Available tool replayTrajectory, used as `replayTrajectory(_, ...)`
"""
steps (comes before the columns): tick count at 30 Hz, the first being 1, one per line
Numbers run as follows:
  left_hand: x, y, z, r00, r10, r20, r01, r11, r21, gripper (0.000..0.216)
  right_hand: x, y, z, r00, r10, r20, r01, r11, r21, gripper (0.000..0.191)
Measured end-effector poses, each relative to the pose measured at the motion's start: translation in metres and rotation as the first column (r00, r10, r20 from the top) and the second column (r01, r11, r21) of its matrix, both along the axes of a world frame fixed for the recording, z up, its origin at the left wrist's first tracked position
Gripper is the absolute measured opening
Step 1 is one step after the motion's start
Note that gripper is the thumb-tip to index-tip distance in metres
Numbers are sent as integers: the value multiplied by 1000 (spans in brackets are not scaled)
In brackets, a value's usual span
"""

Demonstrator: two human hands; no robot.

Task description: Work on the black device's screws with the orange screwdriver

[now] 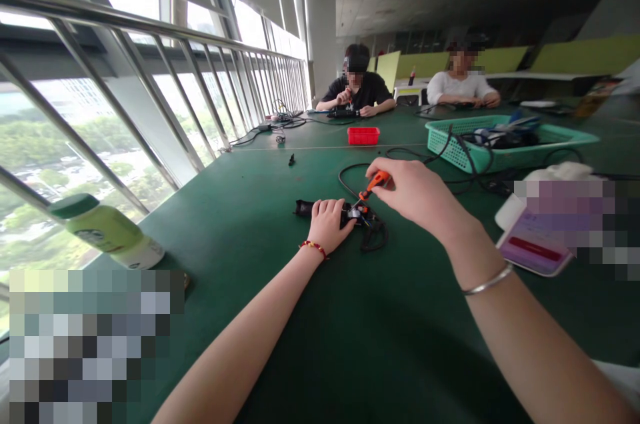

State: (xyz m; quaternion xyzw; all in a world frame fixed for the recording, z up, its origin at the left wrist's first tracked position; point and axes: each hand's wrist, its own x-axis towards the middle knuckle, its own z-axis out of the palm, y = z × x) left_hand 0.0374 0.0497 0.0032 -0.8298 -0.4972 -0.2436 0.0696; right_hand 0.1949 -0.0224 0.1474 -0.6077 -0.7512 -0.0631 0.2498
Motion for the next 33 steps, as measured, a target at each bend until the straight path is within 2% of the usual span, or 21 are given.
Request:
replayTrajectory(2, 0, 0, 1, 1000, -1, -5, 1, 1000, 2, 48, -1, -1, 1, 1000, -14, 0, 14, 999, -30, 9)
replayTrajectory(6, -1, -1, 1, 1000, -6, -12, 6, 1000, 6, 48, -4, 0, 2, 996, -85, 1, 85, 994, -66, 34)
replayTrajectory(9, -1, 0, 1, 1000, -5, -10, 5, 1000, 4, 48, -4, 2, 0, 997, -82, 2, 82, 996, -40, 24)
replayTrajectory(11, 0, 0, 0, 1000, -4, -7, 4, 1000, 3, 48, -2, 2, 0, 999, -39, 10, 40, 999, -30, 10)
replayTrajectory(12, 0, 0, 0, 1000, -4, -6, 4, 1000, 4, 48, -2, 2, 0, 1000, -10, 13, 10, 1000, -25, 9)
replayTrajectory(14, 0, 0, 0, 1000, -3, -3, 3, 1000, 7, 48, -1, 1, -1, 999, 40, 13, -40, 999, -28, 15)
replayTrajectory(17, 0, -1, 0, 1000, -1, -3, 1, 1000, 6, 49, -2, 1, -1, 1000, 21, 11, -21, 998, -54, 11)
replayTrajectory(20, 0, -1, 0, 1000, -1, -7, 1, 1000, 5, 48, -6, 2, -1, 999, -45, 24, 46, 997, -63, 29)
replayTrajectory(22, -1, 0, -1, 1000, -4, -7, 4, 1000, 10, 48, -7, 2, -1, 999, -36, 37, 39, 997, -71, 34)
replayTrajectory(26, -1, 0, -1, 1000, -6, -10, 6, 1000, 15, 49, -4, -1, 0, 997, 74, 24, -72, 993, -90, 20)
replayTrajectory(28, -1, 0, -1, 1000, -5, -12, 5, 1000, 10, 49, -2, -3, 0, 994, 106, 8, -105, 991, -77, 25)
replayTrajectory(30, -1, -1, 0, 1000, -6, -13, 6, 1000, 6, 49, -1, -4, 0, 994, 113, 0, -113, 991, -74, 28)
replayTrajectory(33, -1, -1, 0, 1000, -6, -13, 6, 1000, 5, 49, -1, -3, 2, 998, 58, 22, -55, 992, -113, 18)
